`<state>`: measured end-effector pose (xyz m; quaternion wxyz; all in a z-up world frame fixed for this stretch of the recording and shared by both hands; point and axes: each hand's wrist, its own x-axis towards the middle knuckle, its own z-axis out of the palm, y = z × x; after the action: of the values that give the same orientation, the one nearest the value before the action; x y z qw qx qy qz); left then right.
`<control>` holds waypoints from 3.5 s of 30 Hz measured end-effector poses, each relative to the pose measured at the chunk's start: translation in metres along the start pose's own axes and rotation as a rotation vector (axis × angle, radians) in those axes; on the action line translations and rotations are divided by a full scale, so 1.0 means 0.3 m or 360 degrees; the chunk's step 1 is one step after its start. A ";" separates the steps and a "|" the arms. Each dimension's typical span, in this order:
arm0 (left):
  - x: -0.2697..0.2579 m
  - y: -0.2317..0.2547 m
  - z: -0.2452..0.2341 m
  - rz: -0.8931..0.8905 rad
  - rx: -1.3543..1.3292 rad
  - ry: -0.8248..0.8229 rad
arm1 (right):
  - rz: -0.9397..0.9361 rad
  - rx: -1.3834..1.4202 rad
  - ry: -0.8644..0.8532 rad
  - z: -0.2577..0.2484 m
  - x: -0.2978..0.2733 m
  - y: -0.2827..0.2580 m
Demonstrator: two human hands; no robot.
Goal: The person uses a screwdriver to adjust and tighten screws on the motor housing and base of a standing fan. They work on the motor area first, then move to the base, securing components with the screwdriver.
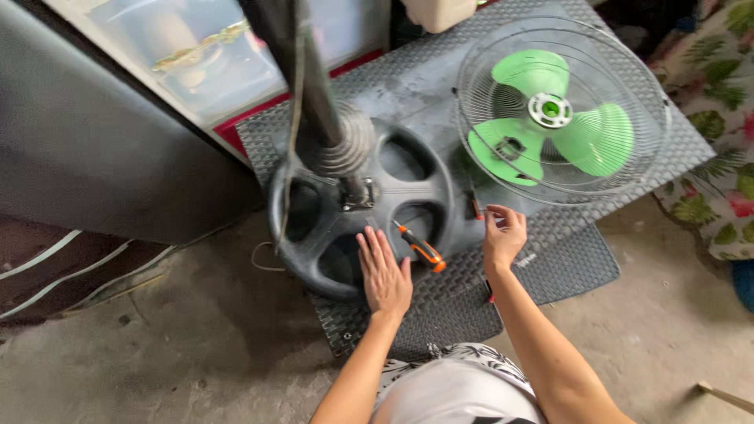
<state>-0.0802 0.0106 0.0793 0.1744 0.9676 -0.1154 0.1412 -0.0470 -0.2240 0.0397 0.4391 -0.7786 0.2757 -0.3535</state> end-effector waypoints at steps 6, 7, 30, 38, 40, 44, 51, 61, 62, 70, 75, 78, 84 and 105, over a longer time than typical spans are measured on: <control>-0.111 0.036 0.008 0.0106 0.0096 -0.0022 | -0.0189 -0.0046 -0.0145 0.018 -0.036 0.061; -0.129 0.038 0.007 0.0125 0.0080 -0.0036 | -0.0279 -0.0060 -0.0167 0.031 -0.048 0.059; 0.266 -0.244 -0.095 -0.0514 -0.0666 0.0455 | -0.0744 -0.0347 -0.0990 -0.022 -0.250 -0.274; 0.328 -0.317 -0.114 -0.0305 -0.0711 0.0378 | -0.0163 -0.0200 -0.0926 -0.077 -0.229 -0.210; 0.333 -0.333 -0.102 -0.0269 -0.0704 0.0343 | -0.0207 -0.0071 -0.0822 -0.094 -0.212 -0.198; 0.386 -0.382 -0.070 -0.0229 -0.0794 0.0204 | 0.0261 0.0468 -0.0697 -0.175 -0.144 -0.206; 0.397 -0.427 0.000 -0.0247 -0.0933 0.0181 | -0.0427 0.0496 -0.0349 -0.267 -0.131 -0.523; 0.278 -0.437 -0.076 -0.0200 -0.1446 0.0233 | -0.1211 0.0113 -0.0410 -0.176 -0.178 -1.001; 0.276 -0.434 -0.092 -0.0198 -0.1456 0.0219 | -0.1172 0.0094 -0.0495 -0.158 -0.180 -1.021; 0.365 -0.424 -0.139 -0.0037 -0.1408 0.0145 | -0.1301 0.0086 -0.0725 -0.046 -0.177 -1.056; 0.407 -0.434 -0.132 -0.0107 -0.1264 0.0187 | -0.1406 0.0048 -0.0684 -0.023 -0.156 -1.045; 0.416 -0.440 -0.133 -0.0135 -0.1109 0.0014 | -0.1245 0.0028 -0.0746 -0.019 -0.155 -1.050; 0.431 -0.418 -0.151 -0.0092 -0.1237 -0.0110 | -0.1469 0.0091 -0.0726 -0.026 -0.150 -1.061; 0.467 -0.375 -0.350 0.0123 -0.1172 -0.0233 | -0.1112 0.0096 -0.0589 0.033 -0.185 -1.094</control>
<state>0.0569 0.1276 0.1833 0.4966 0.8425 -0.2070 0.0272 -0.0332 -0.0264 0.3073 0.3572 -0.8629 -0.1001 -0.3432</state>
